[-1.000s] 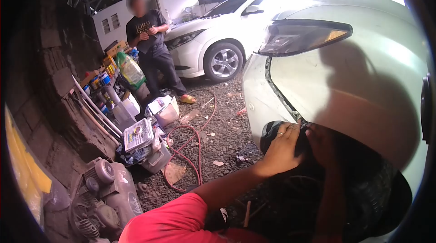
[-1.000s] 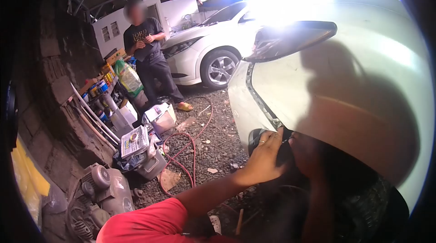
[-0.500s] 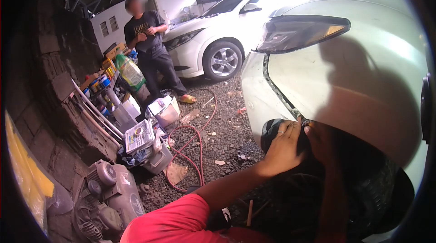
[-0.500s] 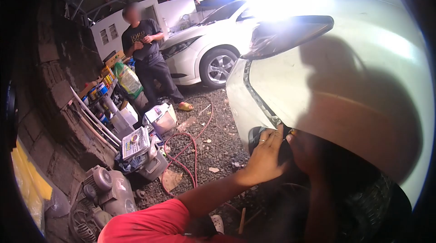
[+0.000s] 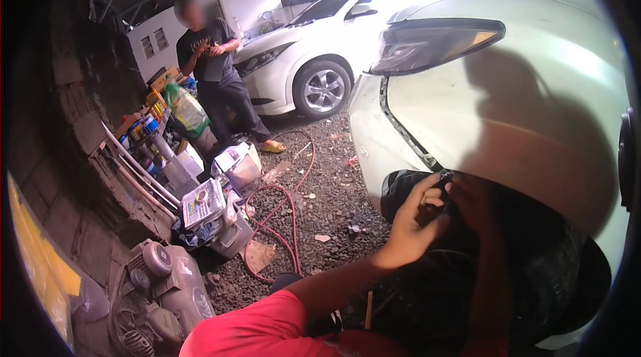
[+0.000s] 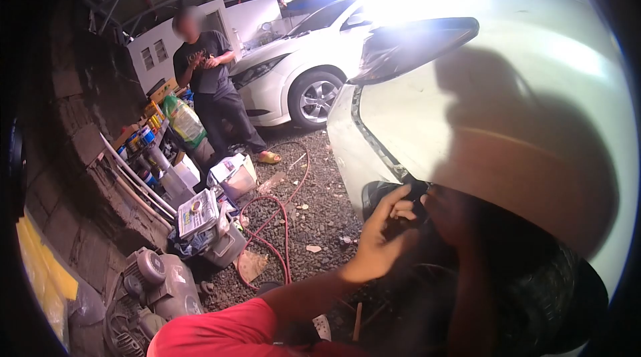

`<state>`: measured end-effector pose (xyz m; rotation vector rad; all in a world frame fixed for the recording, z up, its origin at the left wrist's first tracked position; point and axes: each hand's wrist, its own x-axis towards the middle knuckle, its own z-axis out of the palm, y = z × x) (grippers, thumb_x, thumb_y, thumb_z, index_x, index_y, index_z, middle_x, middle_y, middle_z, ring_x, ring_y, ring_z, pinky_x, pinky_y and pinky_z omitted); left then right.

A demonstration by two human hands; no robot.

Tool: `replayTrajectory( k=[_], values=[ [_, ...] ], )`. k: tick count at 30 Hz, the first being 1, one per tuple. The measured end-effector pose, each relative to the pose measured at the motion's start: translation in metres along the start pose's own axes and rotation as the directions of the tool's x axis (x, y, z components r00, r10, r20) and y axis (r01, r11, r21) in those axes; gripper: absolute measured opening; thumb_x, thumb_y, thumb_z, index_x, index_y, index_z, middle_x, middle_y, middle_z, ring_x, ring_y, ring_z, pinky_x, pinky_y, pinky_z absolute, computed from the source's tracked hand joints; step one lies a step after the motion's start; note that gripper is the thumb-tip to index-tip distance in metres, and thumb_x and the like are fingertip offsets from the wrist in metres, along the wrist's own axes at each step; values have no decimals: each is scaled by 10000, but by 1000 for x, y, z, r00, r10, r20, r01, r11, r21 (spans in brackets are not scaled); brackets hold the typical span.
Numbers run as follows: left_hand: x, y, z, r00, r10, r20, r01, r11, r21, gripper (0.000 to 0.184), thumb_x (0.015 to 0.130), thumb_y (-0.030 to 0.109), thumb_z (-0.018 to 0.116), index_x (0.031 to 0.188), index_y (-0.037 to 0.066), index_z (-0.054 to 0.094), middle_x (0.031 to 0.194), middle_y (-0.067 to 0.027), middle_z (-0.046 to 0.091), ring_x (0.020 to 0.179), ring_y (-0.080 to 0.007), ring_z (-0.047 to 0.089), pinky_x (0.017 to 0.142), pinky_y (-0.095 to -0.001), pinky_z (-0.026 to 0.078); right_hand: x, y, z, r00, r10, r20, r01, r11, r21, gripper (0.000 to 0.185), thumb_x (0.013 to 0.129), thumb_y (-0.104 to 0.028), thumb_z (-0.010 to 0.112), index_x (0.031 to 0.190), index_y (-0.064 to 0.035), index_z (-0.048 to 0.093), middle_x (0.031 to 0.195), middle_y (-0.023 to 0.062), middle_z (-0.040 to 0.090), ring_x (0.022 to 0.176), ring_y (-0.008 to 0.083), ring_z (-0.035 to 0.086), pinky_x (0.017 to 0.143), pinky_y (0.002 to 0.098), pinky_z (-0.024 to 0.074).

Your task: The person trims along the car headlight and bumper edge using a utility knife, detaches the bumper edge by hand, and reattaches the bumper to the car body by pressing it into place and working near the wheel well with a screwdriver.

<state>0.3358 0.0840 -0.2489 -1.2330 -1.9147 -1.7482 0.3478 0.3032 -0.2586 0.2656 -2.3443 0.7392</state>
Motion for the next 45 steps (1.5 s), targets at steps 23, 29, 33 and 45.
replayTrajectory(
  k=[23, 29, 33, 45],
  values=[
    [52, -26, 54, 942, 334, 7, 276, -766, -581, 571, 951, 316, 635, 1489, 129, 592, 1575, -54, 571, 1460, -222, 495, 1185, -411, 392, -31, 22, -44, 907, 33, -420, -304, 742, -598, 276, 992, -155, 598, 1180, 3, 727, 1196, 245, 720, 1131, 469, 670, 1026, 583, 494],
    [35, -14, 17, 925, -76, 372, 272, -550, -790, 701, 945, 408, 649, 1559, 96, 516, 1467, -45, 572, 1371, -217, 509, 1198, -400, 375, -26, 0, -46, 925, 146, -351, -356, 658, -663, 311, 1030, -187, 569, 1219, 19, 705, 1219, 294, 700, 1164, 510, 633, 1053, 593, 474],
    [40, -12, 9, 928, -25, 372, 304, -529, -793, 727, 959, 341, 667, 1586, 27, 475, 1460, -95, 633, 1361, -239, 560, 1084, -381, 464, -34, 16, -42, 944, 105, -312, -318, 534, -783, 291, 1010, -177, 598, 1196, 12, 717, 1185, 273, 717, 1121, 499, 656, 1009, 580, 501],
    [24, -18, 14, 882, -208, 422, 325, -379, -866, 690, 968, 348, 604, 1583, 58, 488, 1501, -97, 629, 1454, -271, 519, 1138, -421, 441, -10, -37, -51, 889, 32, -457, -304, 787, -537, 237, 949, -213, 680, 1108, -52, 751, 1076, 242, 724, 1030, 482, 684, 901, 572, 536]
  ],
)
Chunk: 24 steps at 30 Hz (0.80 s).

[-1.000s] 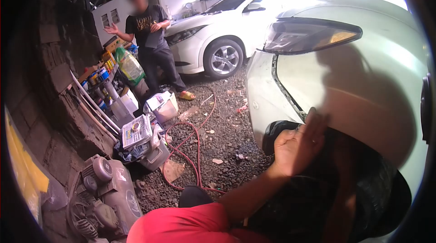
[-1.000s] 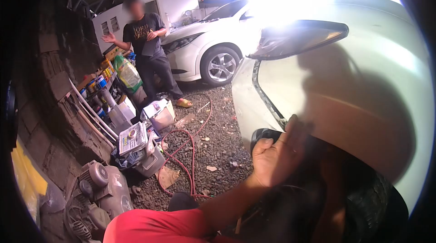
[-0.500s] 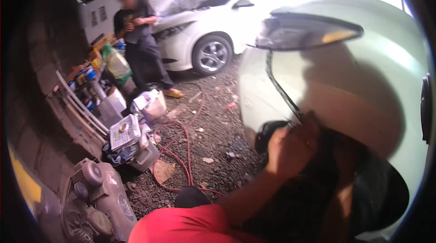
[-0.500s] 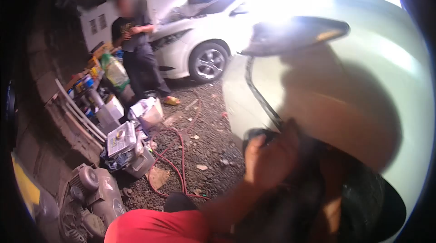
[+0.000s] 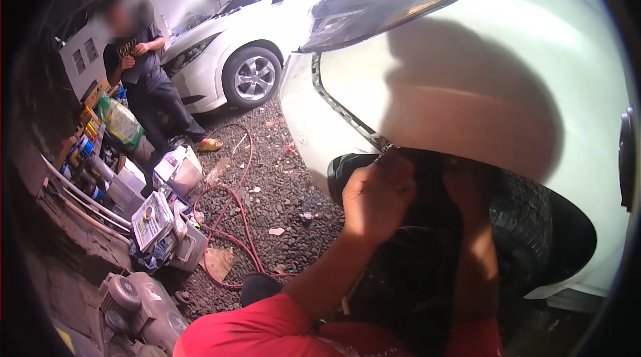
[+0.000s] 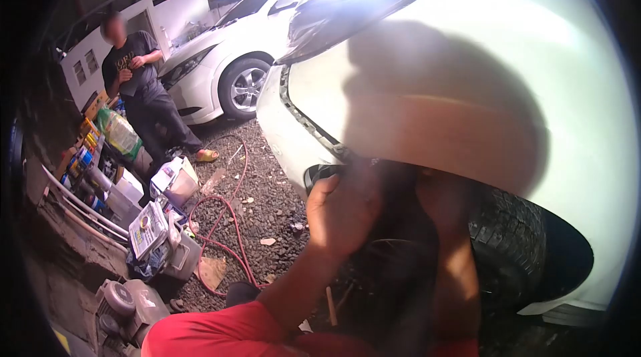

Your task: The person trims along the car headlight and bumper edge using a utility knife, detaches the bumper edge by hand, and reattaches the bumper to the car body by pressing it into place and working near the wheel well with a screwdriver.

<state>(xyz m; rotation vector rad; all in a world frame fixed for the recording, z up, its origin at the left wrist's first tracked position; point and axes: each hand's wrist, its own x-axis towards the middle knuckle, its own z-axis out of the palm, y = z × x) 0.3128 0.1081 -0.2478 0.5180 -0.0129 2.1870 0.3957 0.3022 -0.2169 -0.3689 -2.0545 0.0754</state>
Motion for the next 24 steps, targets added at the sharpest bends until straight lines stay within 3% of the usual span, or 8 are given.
replayTrajectory(
  k=[7, 13, 16, 17, 19, 21, 23, 24],
  values=[
    [7, 2, 7, 997, 9, -71, -5, 998, 57, 734, 911, 346, 614, 1576, 64, 484, 1639, -138, 496, 1558, -298, 410, 1245, -442, 339, -5, -1, 4, 995, 87, 54, -81, 990, -115, 229, 928, -196, 656, 1085, -49, 732, 1056, 253, 712, 997, 502, 670, 874, 589, 531],
    [5, 4, 12, 996, 87, -10, -82, 961, 265, 673, 944, 289, 602, 1563, 50, 490, 1628, -132, 505, 1586, -320, 378, 1243, -438, 350, -3, -2, 6, 999, -29, -46, 24, 994, -104, 226, 931, -197, 650, 1084, -43, 713, 1016, 257, 692, 972, 513, 657, 864, 591, 526],
    [-2, 0, 7, 990, 123, -76, -102, 967, 233, 634, 973, 236, 609, 1559, 32, 481, 1603, -167, 517, 1551, -318, 432, 1207, -425, 405, -11, 11, 15, 1000, -29, 3, 30, 995, -92, 197, 945, -190, 666, 1080, -55, 715, 1008, 238, 696, 966, 492, 666, 864, 589, 527],
    [-6, -3, 8, 986, 142, -93, -117, 967, 228, 621, 982, 218, 612, 1558, 26, 478, 1595, -178, 522, 1539, -317, 450, 1195, -420, 424, -15, 14, 25, 978, -47, 203, 114, 935, -335, 207, 968, -205, 662, 1098, -55, 721, 1038, 233, 707, 985, 476, 677, 874, 583, 530],
    [-11, -8, 14, 934, 357, -23, -179, 522, 834, 670, 998, 183, 676, 1589, -2, 422, 1523, -230, 571, 1455, -300, 546, 1114, -394, 497, -6, -2, 23, 958, -149, 244, 222, 926, -306, 254, 1020, -245, 633, 1143, -44, 728, 1097, 234, 724, 1037, 451, 692, 911, 569, 533],
    [-16, -8, 0, 916, 400, -31, -116, 338, 934, 666, 1041, 62, 634, 1639, -1, 346, 1554, -176, 546, 1418, -288, 550, 1112, -404, 510, -25, 19, 26, 954, -184, 236, 214, 971, -107, 298, 1013, -249, 626, 1185, -31, 734, 1169, 250, 723, 1119, 447, 682, 978, 561, 519],
    [-13, -6, -11, 911, 413, 20, -121, 218, 968, 702, 1015, 83, 684, 1633, 3, 361, 1504, -180, 598, 1383, -295, 591, 1095, -405, 523, -31, 52, 61, 919, -144, 368, 215, 964, -160, 315, 976, -228, 644, 1200, -28, 740, 1212, 260, 715, 1170, 451, 668, 1020, 563, 504],
    [-12, -5, -12, 926, 375, 44, -98, 128, 987, 738, 988, 104, 734, 1626, 7, 376, 1455, -185, 649, 1349, -301, 632, 1078, -405, 536, -21, 32, 38, 918, -10, 396, 58, 992, -108, 329, 1031, -242, 586, 1217, -5, 716, 1231, 281, 700, 1177, 477, 651, 1024, 569, 497]
  ],
)
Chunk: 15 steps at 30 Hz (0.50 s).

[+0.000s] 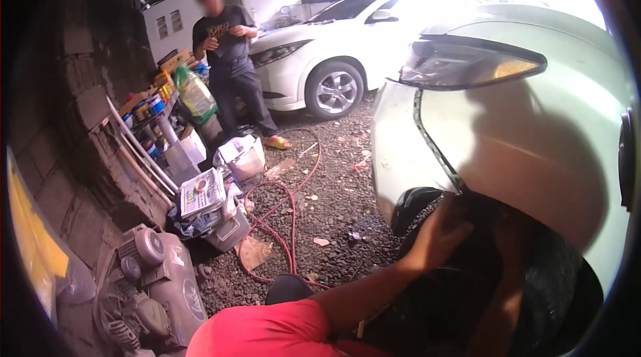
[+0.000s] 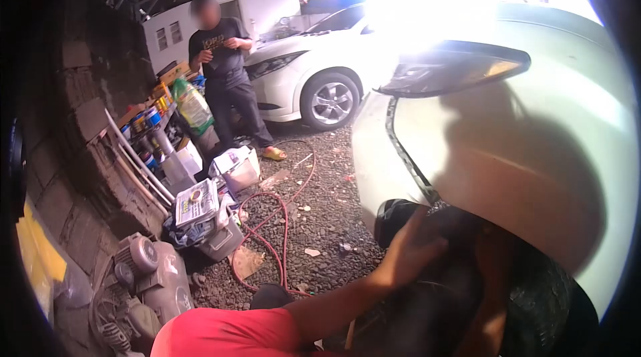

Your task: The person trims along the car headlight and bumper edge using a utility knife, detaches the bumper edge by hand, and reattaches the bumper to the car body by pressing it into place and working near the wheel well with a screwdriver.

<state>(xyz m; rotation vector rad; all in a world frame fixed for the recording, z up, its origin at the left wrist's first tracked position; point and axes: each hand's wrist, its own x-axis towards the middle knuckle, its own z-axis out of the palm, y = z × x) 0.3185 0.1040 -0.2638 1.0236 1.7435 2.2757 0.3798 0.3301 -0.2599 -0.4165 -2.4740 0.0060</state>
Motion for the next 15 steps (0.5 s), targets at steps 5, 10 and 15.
replayTrajectory(
  k=[5, 10, 15],
  values=[
    [7, 19, -12, 990, 116, 78, -137, 920, 367, 743, 937, 191, 787, 1576, -5, 463, 1165, -248, 752, 1052, -366, 762, 907, -440, 593, -3, -17, -26, 996, 81, -43, -76, 992, 102, 376, 1096, -249, 502, 1290, 35, 652, 1329, 326, 642, 1232, 523, 602, 1034, 585, 482],
    [19, 62, -40, 961, 40, 274, -180, 843, 507, 629, 886, 232, 795, 1439, -1, 605, 1048, -296, 734, 959, -446, 746, 797, -503, 585, -1, -23, -29, 995, 27, -100, -3, 973, 230, 327, 1038, -212, 600, 1232, 26, 712, 1271, 294, 690, 1204, 495, 645, 1048, 564, 494],
    [24, 69, -46, 919, 119, 375, -297, 834, 465, 512, 892, 253, 759, 1352, 57, 646, 1093, -269, 734, 1005, -472, 716, 818, -537, 572, -5, -32, -60, 997, -55, 58, 38, 966, 256, 307, 1026, -166, 599, 1239, 27, 704, 1258, 299, 696, 1201, 488, 651, 1055, 546, 501]
  ],
)
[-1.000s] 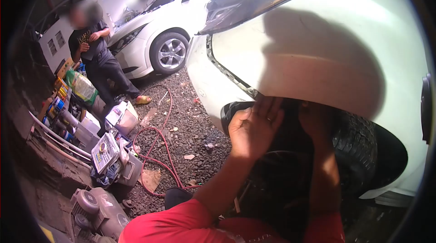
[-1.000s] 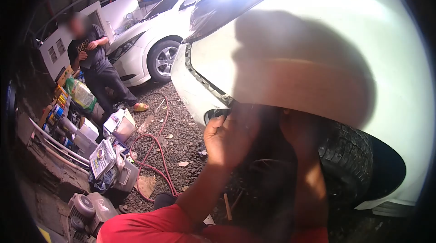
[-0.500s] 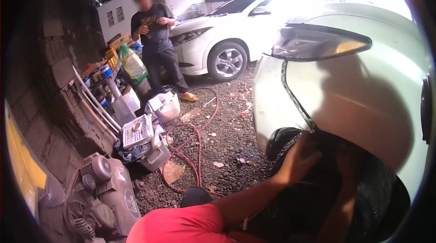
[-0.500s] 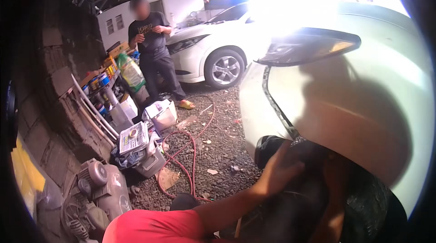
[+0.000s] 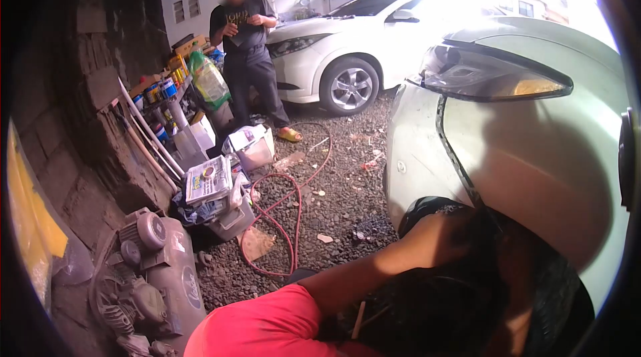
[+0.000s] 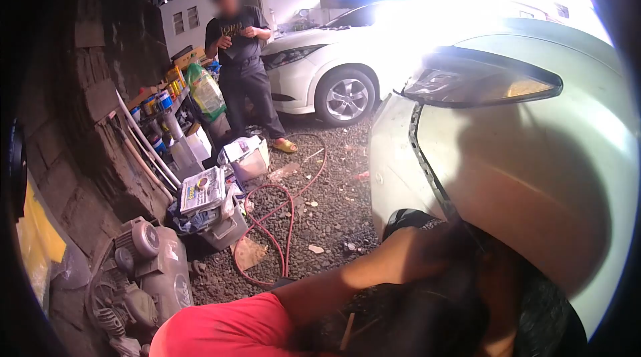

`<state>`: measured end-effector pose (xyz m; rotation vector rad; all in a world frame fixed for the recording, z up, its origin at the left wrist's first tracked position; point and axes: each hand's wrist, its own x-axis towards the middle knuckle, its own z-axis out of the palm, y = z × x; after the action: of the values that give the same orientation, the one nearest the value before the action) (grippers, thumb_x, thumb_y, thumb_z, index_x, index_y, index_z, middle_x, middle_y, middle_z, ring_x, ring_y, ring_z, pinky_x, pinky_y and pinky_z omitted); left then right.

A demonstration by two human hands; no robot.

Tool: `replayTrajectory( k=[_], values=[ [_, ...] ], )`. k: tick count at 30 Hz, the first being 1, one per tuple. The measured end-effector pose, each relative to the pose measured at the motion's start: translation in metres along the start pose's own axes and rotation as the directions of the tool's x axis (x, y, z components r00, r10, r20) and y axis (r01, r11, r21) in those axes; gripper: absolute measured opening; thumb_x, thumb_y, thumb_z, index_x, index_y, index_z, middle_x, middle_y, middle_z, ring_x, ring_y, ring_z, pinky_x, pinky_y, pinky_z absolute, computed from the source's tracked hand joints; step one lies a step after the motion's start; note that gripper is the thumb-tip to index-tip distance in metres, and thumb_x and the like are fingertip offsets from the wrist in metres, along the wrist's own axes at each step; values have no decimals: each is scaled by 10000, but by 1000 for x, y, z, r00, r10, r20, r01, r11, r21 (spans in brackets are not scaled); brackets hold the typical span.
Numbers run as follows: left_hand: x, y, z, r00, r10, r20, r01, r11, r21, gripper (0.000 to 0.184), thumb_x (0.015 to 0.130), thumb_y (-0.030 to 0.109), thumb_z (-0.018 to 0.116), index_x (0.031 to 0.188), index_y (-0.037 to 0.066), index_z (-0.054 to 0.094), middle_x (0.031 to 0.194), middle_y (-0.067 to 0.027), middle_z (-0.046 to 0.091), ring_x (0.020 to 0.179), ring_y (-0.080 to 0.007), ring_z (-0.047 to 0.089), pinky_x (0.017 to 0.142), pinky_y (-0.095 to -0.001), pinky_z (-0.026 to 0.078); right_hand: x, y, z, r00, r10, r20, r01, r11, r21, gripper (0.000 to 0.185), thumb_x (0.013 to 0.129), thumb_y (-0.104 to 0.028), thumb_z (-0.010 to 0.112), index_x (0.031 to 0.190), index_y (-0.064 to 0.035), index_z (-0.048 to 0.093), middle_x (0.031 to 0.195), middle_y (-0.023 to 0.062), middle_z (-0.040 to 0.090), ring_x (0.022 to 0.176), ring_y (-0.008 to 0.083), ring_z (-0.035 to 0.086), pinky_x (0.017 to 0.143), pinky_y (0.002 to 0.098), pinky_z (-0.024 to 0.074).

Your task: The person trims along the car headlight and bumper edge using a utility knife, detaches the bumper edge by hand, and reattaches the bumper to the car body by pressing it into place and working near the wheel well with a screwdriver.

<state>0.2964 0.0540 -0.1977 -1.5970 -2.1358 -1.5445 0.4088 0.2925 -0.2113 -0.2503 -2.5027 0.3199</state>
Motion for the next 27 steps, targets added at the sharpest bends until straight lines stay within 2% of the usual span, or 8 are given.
replayTrajectory(
  k=[1, 5, 7, 9, 13, 22, 25, 27],
  values=[
    [0, -2, 0, 1000, -1, -2, 1, 1000, -3, 512, 892, 253, 759, 1352, 57, 646, 1093, -269, 734, 1005, -472, 716, 818, -537, 572, 0, -7, -10, 990, 32, 140, -30, 999, -14, 301, 1020, -148, 597, 1243, 24, 703, 1257, 298, 697, 1197, 485, 654, 1059, 540, 504],
    [2, -21, 10, 997, 74, 7, -74, 993, 90, 628, 883, 243, 757, 1459, 51, 599, 1134, -247, 748, 1029, -443, 734, 879, -487, 596, 5, -17, -17, 982, 47, 183, -68, 991, 114, 295, 998, -153, 636, 1235, 5, 711, 1246, 292, 697, 1181, 484, 660, 1061, 540, 505],
    [4, -28, 16, 988, 148, -54, -143, 986, 89, 628, 878, 243, 763, 1450, 41, 603, 1179, -243, 743, 1068, -437, 733, 902, -480, 597, 6, -17, -13, 991, -135, 24, 135, 991, 10, 339, 977, -220, 689, 1252, -23, 714, 1252, 272, 701, 1170, 462, 672, 1063, 534, 509],
    [7, -28, 19, 1000, 8, 22, -7, 998, -62, 579, 870, 225, 763, 1403, 37, 636, 1247, -223, 735, 1113, -424, 732, 916, -476, 599, 16, -50, -29, 969, -244, 38, 242, 969, 52, 343, 993, -229, 666, 1270, -31, 706, 1255, 259, 704, 1168, 451, 678, 1055, 528, 516],
    [18, -53, 43, 996, 69, 53, -69, 998, 3, 534, 852, 179, 748, 1358, 26, 671, 1206, -229, 750, 1087, -414, 745, 909, -473, 600, 25, -75, -33, 919, -388, 67, 380, 919, 105, 351, 1008, -240, 642, 1288, -36, 693, 1250, 243, 708, 1155, 440, 685, 1039, 521, 524],
    [21, -64, 55, 999, 38, 5, -38, 999, 37, 381, 914, 188, 713, 1273, 64, 742, 1108, -235, 764, 1024, -427, 747, 870, -504, 611, 28, -40, -8, 926, -364, 96, 375, 916, -144, 366, 1005, -246, 632, 1291, -21, 671, 1211, 229, 709, 1112, 436, 692, 1005, 520, 536],
    [19, -39, 40, 990, 14, -139, -2, 996, 90, 373, 840, 210, 732, 1171, 48, 791, 1056, -250, 768, 966, -437, 750, 835, -501, 609, 25, 0, 12, 930, -354, 101, 368, 882, -294, 371, 1004, -248, 629, 1291, -16, 664, 1198, 224, 710, 1098, 435, 695, 993, 520, 540],
    [21, -39, 33, 937, 237, -256, -139, 927, 349, 363, 854, 251, 733, 1158, 64, 801, 991, -237, 766, 926, -433, 747, 810, -503, 607, 22, 20, 19, 933, -343, 107, 357, 858, -369, 374, 1003, -249, 627, 1292, -13, 659, 1189, 221, 710, 1088, 435, 696, 985, 520, 542]
  ],
)
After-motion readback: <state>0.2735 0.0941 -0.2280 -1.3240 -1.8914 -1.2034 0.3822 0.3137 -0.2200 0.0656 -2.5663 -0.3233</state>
